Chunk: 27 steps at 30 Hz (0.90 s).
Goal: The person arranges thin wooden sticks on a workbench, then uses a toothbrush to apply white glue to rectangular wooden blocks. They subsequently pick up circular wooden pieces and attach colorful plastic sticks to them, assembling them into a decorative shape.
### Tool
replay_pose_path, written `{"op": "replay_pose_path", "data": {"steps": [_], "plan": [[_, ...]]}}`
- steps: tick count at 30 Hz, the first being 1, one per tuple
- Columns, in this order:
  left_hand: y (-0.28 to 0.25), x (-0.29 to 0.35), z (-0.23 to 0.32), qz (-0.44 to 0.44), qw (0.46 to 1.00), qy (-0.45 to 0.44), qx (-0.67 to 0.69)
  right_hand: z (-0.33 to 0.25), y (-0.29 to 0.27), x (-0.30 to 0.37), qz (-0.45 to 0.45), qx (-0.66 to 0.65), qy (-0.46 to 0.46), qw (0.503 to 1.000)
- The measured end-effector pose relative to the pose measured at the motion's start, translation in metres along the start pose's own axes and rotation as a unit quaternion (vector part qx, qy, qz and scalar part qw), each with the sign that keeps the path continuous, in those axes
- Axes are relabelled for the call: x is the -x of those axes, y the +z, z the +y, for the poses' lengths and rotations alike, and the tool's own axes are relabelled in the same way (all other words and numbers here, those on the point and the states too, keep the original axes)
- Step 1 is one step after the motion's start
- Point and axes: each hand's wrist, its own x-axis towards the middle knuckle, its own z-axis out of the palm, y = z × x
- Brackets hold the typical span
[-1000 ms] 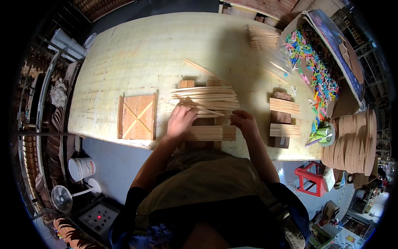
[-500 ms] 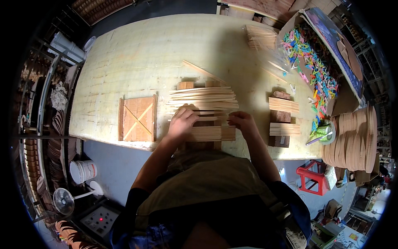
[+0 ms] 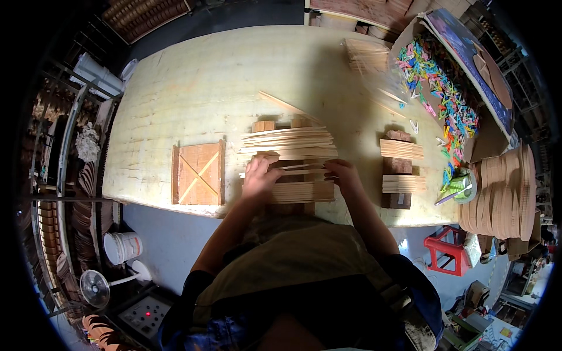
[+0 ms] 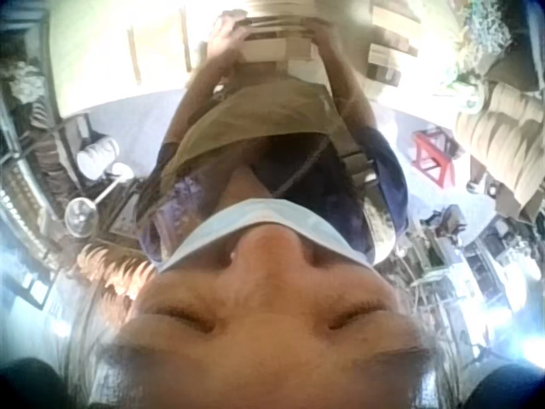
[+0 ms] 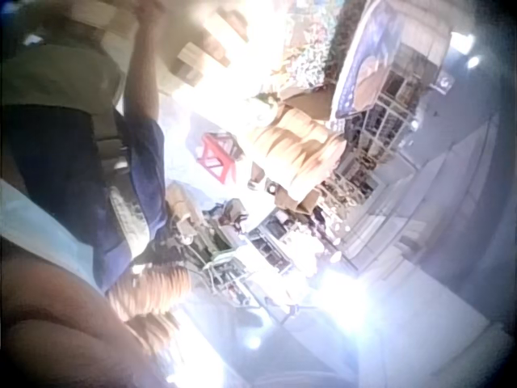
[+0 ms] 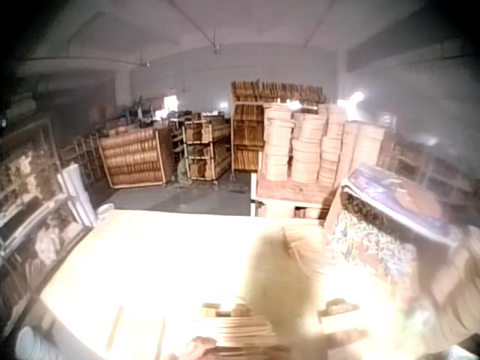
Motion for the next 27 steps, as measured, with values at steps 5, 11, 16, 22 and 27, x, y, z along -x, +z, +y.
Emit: {"op": "replay_pose_path", "data": {"steps": [5, 11, 16, 22, 27], "plan": [[0.019, 0.018, -0.014, -0.051, 0.996, -0.054, 0.058, -0.009, -0.006, 0.007, -0.032, -0.003, 0.053, 0.998], [0.008, 0.007, -0.006, -0.030, 1.000, 0.000, 0.004, -0.009, 0.015, 0.003, 0.027, -0.076, 0.011, 0.997], [0.009, 0.007, -0.002, -0.021, 0.997, -0.036, 0.066, -0.011, 0.001, 0.001, 0.015, -0.020, 0.038, 0.999], [0.016, 0.010, -0.014, -0.064, 0.991, -0.049, 0.104, -0.006, 0.004, -0.004, 0.023, -0.148, 0.009, 0.989], [0.006, 0.003, -0.004, -0.031, 0.999, -0.008, 0.015, -0.003, 0.008, -0.007, 0.058, -0.105, -0.009, 0.993]]}}
